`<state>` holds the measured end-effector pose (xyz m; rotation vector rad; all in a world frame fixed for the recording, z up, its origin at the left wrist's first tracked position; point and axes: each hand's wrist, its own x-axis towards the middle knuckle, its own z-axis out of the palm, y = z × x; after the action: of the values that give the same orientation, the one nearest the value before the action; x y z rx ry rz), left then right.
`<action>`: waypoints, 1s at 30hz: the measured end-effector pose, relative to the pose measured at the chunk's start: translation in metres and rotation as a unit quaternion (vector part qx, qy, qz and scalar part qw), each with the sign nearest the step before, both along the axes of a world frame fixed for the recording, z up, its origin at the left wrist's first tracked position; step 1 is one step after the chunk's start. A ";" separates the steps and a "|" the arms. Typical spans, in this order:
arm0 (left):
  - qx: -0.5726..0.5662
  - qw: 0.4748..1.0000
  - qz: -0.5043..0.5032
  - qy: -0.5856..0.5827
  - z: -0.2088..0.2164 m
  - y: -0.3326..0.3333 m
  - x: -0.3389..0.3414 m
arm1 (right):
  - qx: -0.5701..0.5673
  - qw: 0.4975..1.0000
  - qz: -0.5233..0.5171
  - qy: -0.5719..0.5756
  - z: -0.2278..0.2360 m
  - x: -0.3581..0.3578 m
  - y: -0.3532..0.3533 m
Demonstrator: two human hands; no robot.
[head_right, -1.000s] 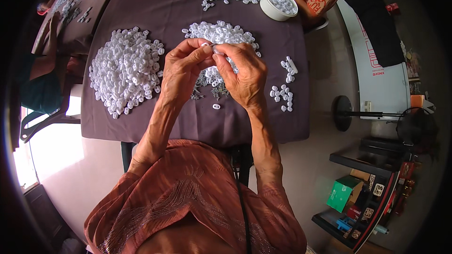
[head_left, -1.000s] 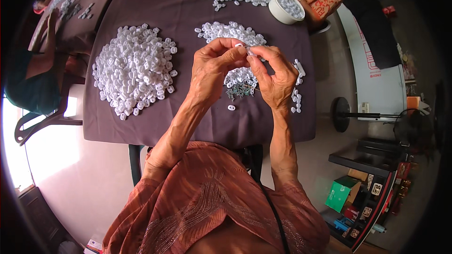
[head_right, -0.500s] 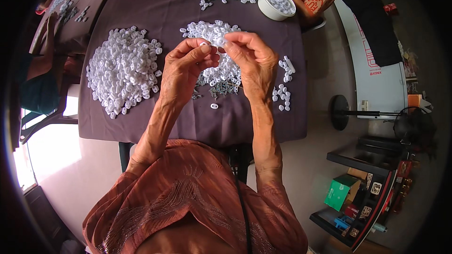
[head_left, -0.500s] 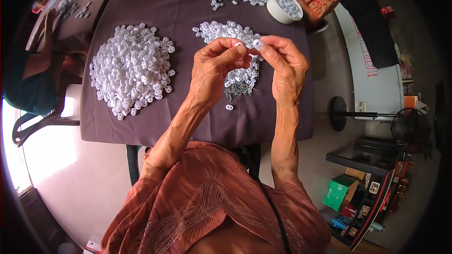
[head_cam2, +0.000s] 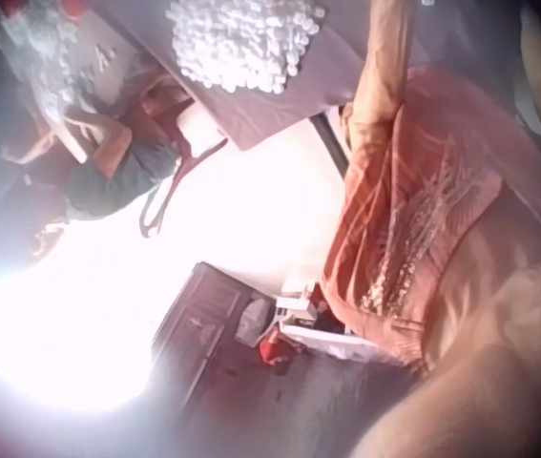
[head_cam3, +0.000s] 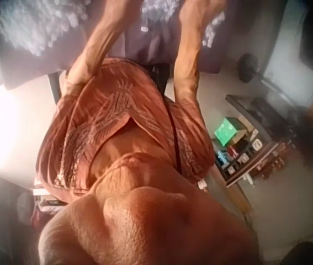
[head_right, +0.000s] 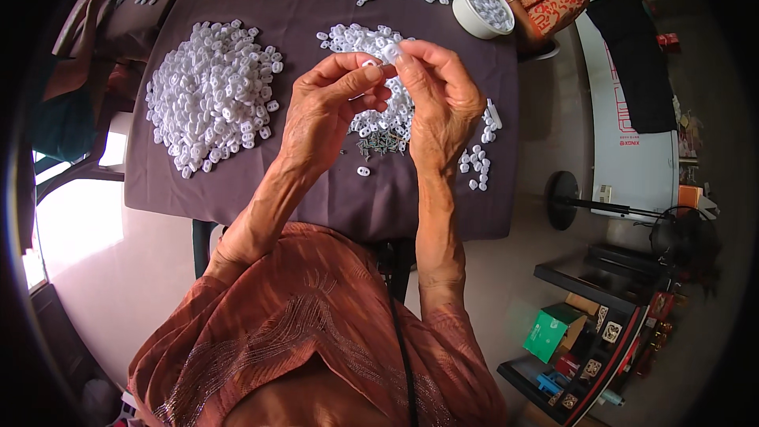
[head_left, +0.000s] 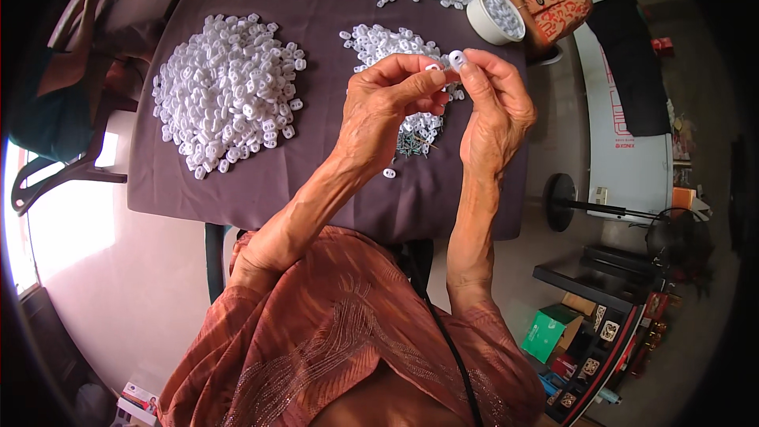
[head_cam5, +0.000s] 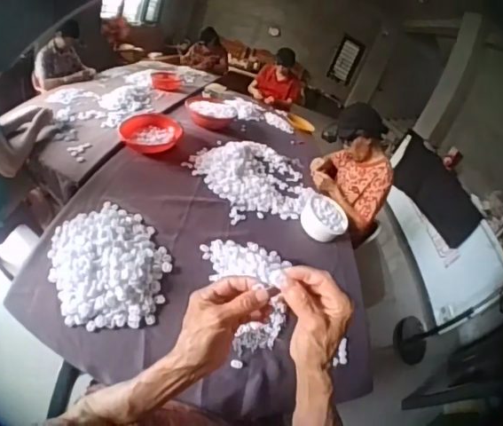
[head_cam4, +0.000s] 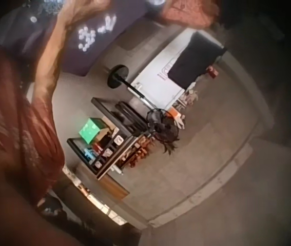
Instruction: The person assembles plastic cord locks by inserting springs into toggle stopper components by hand.
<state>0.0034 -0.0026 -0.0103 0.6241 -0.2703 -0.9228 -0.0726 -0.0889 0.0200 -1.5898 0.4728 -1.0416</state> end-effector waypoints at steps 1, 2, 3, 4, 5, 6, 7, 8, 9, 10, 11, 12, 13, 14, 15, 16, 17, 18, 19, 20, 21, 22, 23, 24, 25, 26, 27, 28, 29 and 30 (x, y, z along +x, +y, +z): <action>-0.004 1.000 0.000 0.002 0.000 0.000 0.000 | 0.001 1.000 0.003 0.002 -0.001 0.001 0.000; -0.007 1.000 0.001 0.003 0.001 0.000 0.000 | -0.013 1.000 -0.006 0.010 -0.001 0.001 0.000; -0.007 1.000 0.003 0.005 0.001 0.001 0.000 | -0.026 0.999 -0.014 0.017 -0.002 0.001 0.000; -0.003 1.000 0.005 -0.005 0.002 0.001 0.000 | -0.025 0.999 -0.012 0.018 -0.001 0.002 0.001; 0.001 1.000 0.006 -0.016 0.002 0.000 0.001 | -0.031 0.999 -0.017 0.022 -0.001 0.002 0.001; 0.001 1.000 0.005 -0.015 0.001 0.000 0.001 | -0.036 0.999 -0.022 0.026 0.000 0.001 0.001; 0.003 1.000 0.006 -0.011 0.001 0.000 0.001 | -0.036 0.999 -0.023 0.026 -0.001 0.001 0.001; 0.005 1.000 0.006 -0.008 0.001 0.000 0.001 | -0.043 0.998 -0.022 0.030 -0.002 0.001 0.001; 0.005 1.000 0.006 -0.008 0.001 0.000 0.000 | -0.050 0.998 -0.022 0.033 -0.003 0.001 0.001; 0.008 1.000 0.016 -0.016 0.001 -0.001 0.000 | -0.049 0.998 -0.023 0.033 -0.003 0.001 0.000; 0.010 0.999 0.027 -0.024 0.001 -0.001 -0.001 | -0.055 0.998 -0.023 0.037 -0.002 0.002 0.001; 0.010 0.999 0.025 -0.024 0.001 -0.001 -0.001 | -0.060 0.997 -0.024 0.040 -0.002 0.002 0.001; 0.016 0.999 0.028 -0.029 0.001 -0.001 -0.001 | -0.060 0.997 -0.026 0.040 -0.001 0.001 0.001; 0.021 0.999 0.031 -0.034 0.000 -0.002 -0.001 | -0.068 0.996 -0.024 0.048 0.000 0.001 0.001; 0.022 0.999 0.029 -0.035 0.000 -0.002 -0.001 | -0.076 0.995 -0.023 0.056 0.000 0.000 0.002; 0.023 0.999 0.029 -0.040 0.001 -0.002 -0.001 | -0.075 0.995 -0.025 0.055 0.001 0.000 0.002; 0.025 0.998 0.029 -0.044 0.001 -0.002 -0.001 | -0.075 0.995 -0.021 0.060 0.002 -0.001 0.002; 0.026 0.998 0.025 -0.045 0.002 -0.002 -0.001 | -0.076 0.995 -0.016 0.064 0.003 -0.001 0.002; 0.030 0.998 0.026 -0.041 0.003 -0.001 -0.001 | -0.075 0.995 -0.020 0.065 0.003 -0.002 0.002; 0.033 0.998 0.027 -0.038 0.004 -0.001 -0.001 | -0.085 0.994 -0.012 0.068 0.004 -0.002 0.002; 0.034 0.998 0.024 -0.038 0.004 -0.001 0.000 | -0.095 0.993 -0.004 0.071 0.004 -0.002 0.001; 0.035 0.998 0.029 -0.045 0.004 0.000 0.001 | -0.101 0.991 -0.004 0.084 0.005 -0.003 0.000; 0.035 0.997 0.035 -0.054 0.003 0.000 0.001 | -0.100 0.991 -0.007 0.083 0.005 -0.003 0.000; 0.037 0.997 0.036 -0.055 0.002 -0.001 0.001 | -0.114 0.990 -0.007 0.083 0.005 -0.004 0.000; 0.038 0.997 0.034 -0.056 0.001 -0.001 0.001 | -0.127 0.988 -0.006 0.083 0.005 -0.004 0.000; 0.039 0.996 0.032 -0.076 0.000 0.000 0.002 | -0.126 0.988 -0.008 0.084 0.004 -0.004 -0.001; 0.039 0.994 0.031 -0.095 -0.001 0.000 0.002 | -0.124 0.989 -0.007 0.082 0.004 -0.004 -0.001; 0.041 0.994 0.030 -0.095 -0.001 0.001 0.003 | -0.122 0.989 -0.005 0.080 0.003 -0.004 -0.002; 0.046 0.993 0.031 -0.101 0.001 0.001 0.003 | -0.121 0.989 -0.007 0.080 0.003 -0.004 -0.002; 0.052 0.992 0.032 -0.108 0.002 0.001 0.003 | -0.124 0.989 -0.006 0.080 0.003 -0.004 -0.001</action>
<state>0.0065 -0.0014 -0.0084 0.8260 -0.3957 -0.8125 -0.0770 -0.0904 0.0233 -1.9041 0.4754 -1.0161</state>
